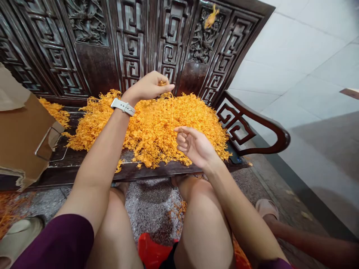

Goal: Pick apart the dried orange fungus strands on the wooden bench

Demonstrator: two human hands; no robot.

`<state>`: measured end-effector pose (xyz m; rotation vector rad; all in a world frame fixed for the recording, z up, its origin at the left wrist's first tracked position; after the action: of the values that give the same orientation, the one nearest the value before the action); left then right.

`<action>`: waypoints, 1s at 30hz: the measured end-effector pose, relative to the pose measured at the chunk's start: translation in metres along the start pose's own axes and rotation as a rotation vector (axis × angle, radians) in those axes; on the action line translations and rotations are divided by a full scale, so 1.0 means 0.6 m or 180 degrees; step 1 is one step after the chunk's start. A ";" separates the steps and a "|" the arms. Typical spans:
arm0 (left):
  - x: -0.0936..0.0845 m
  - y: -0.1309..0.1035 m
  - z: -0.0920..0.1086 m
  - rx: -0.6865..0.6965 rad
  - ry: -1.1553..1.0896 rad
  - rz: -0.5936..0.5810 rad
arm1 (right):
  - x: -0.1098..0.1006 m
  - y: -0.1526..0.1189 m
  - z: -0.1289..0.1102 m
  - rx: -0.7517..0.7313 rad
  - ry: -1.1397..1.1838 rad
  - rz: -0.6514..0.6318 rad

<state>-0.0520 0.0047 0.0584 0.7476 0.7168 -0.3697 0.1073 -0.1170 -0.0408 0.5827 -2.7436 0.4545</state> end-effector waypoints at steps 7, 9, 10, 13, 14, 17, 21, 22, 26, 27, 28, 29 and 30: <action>0.066 0.014 0.069 0.0522 -0.0461 -0.1098 | 0.006 -0.001 -0.004 -0.0338 -0.0005 0.0267; 0.084 0.014 0.082 0.0674 -0.0446 -0.1362 | 0.004 -0.003 -0.009 -0.0449 0.0029 0.0433; 0.092 0.014 0.087 0.0722 -0.0430 -0.1478 | 0.002 -0.003 -0.010 -0.0489 0.0039 0.0500; 0.108 0.014 0.092 0.0717 -0.0413 -0.1694 | -0.003 0.000 -0.012 -0.0619 0.0004 0.0597; 0.109 0.015 0.091 0.0684 -0.0426 -0.1684 | -0.003 0.000 -0.012 -0.0669 -0.0019 0.0591; 0.094 0.018 0.085 0.0658 -0.0491 -0.1451 | 0.011 -0.003 -0.009 -0.0701 -0.0239 0.0326; 0.069 0.004 0.080 0.0805 -0.0607 -0.1328 | 0.046 -0.018 0.001 -0.0701 -0.1333 -0.0254; 0.070 0.000 0.078 0.0802 -0.0610 -0.1356 | 0.050 -0.023 -0.001 -0.0826 -0.1839 -0.0275; 0.117 -0.013 0.066 0.0704 -0.0543 -0.1626 | 0.050 -0.027 -0.005 -0.1192 -0.4074 -0.0047; 0.137 -0.016 0.063 0.0691 -0.0565 -0.1745 | 0.045 -0.025 -0.004 -0.1134 -0.4470 0.0064; 0.156 -0.021 0.058 0.0692 -0.0598 -0.1871 | 0.040 -0.023 -0.002 -0.1026 -0.4768 0.0212; 0.172 -0.025 0.052 0.0703 -0.0592 -0.1947 | 0.037 -0.023 0.004 -0.0858 -0.4959 0.0258; 0.180 -0.029 0.042 0.0707 -0.0516 -0.1936 | 0.041 -0.026 0.022 -0.0604 -0.5033 0.0047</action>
<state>0.0261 -0.0317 -0.0136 0.6860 0.7473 -1.0651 0.0896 -0.1438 -0.0401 1.2228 -4.1036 -0.5910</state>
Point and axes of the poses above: each hand's wrist, its own y-axis towards the middle knuckle, its own x-axis out of the palm, z = x × y, the point moved 8 cm from there along y, towards the middle knuckle, and after that the axes turned 9 degrees about x, right-handed, at the moved point
